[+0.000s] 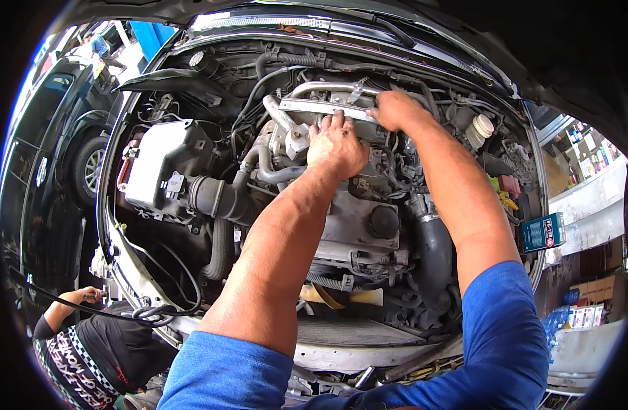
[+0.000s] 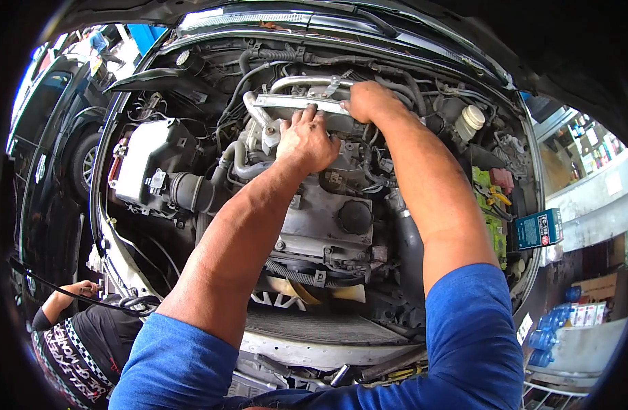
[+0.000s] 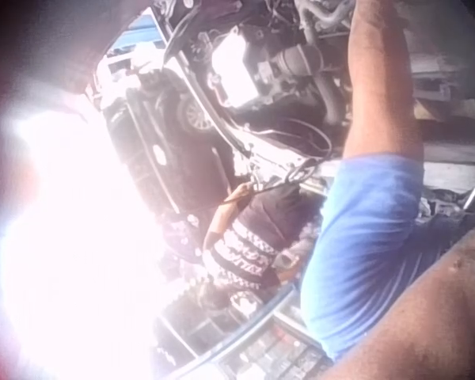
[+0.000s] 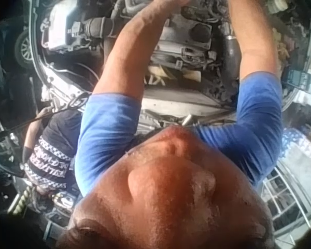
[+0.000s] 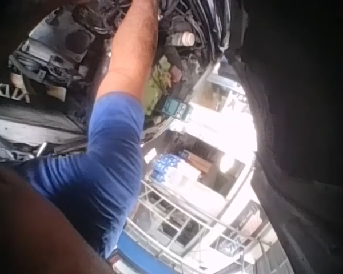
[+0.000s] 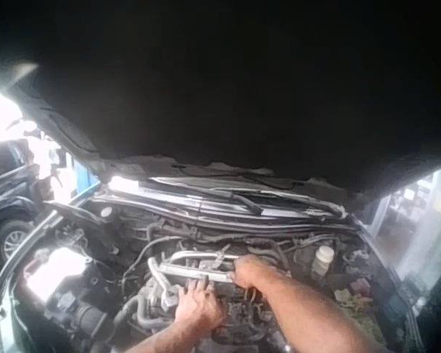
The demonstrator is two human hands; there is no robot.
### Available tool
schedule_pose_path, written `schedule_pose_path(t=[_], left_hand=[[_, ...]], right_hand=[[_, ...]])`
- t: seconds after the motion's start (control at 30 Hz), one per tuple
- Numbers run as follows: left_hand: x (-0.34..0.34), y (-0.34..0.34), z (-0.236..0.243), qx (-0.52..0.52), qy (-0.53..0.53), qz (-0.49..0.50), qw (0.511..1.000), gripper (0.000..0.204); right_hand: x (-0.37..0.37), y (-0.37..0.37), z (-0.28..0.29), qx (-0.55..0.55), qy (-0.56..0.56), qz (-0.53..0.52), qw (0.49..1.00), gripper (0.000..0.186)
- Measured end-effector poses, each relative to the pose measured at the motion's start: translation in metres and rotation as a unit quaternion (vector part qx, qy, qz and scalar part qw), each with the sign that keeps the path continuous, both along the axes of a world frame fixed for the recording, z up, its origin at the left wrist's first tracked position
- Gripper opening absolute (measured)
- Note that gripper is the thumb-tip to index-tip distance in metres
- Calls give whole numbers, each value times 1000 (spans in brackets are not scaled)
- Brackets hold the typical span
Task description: Repairing or maintaining components within the engine bay of a vehicle.
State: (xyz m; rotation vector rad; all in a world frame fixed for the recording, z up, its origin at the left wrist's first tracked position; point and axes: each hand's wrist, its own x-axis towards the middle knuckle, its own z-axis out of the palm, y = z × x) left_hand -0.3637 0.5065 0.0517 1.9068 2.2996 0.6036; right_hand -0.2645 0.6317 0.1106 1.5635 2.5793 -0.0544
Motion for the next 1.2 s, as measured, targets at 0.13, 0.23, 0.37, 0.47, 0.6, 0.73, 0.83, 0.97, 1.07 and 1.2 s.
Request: schedule_pose_path(t=[0.13, 0.23, 0.37, 0.47, 0.6, 0.73, 0.83, 0.97, 1.07, 1.2], left_hand=[[1, -1, 2, 3, -6, 1, 1000, 63], [0, -1, 1, 4, -5, -4, 1000, 64], [1, 1, -5, 18, -1, -4, 1000, 63], [-5, -3, -8, 31, -22, 5, 999, 63], [1, 0, -2, 15, -31, -9, 999, 64], [-5, -5, -1, 7, -42, -15, 999, 64], [-6, -6, -1, 14, -40, -13, 999, 63], [-2, -5, 2, 14, -51, -16, 998, 59], [-4, -3, -4, 50, -36, -7, 998, 54], [-5, -6, -3, 48, -39, -19, 998, 55]], right_hand=[[10, 11, -5, -30, 19, 98, 995, 36], [10, 13, -13, 30, 26, 92, 995, 33], [7, 4, -9, 30, 0, 40, 999, 42], [-4, -6, -1, 10, -31, 27, 999, 43], [14, 14, -3, 26, 4, 133, 991, 46], [2, 9, -8, 23, -3, 69, 997, 47], [1, 25, -12, 38, 1, 51, 998, 41], [1, 50, -12, -140, 305, 6, 942, 28], [-16, 49, -21, -227, 409, 72, 881, 24], [-44, 18, -12, -91, 266, 156, 947, 25]])
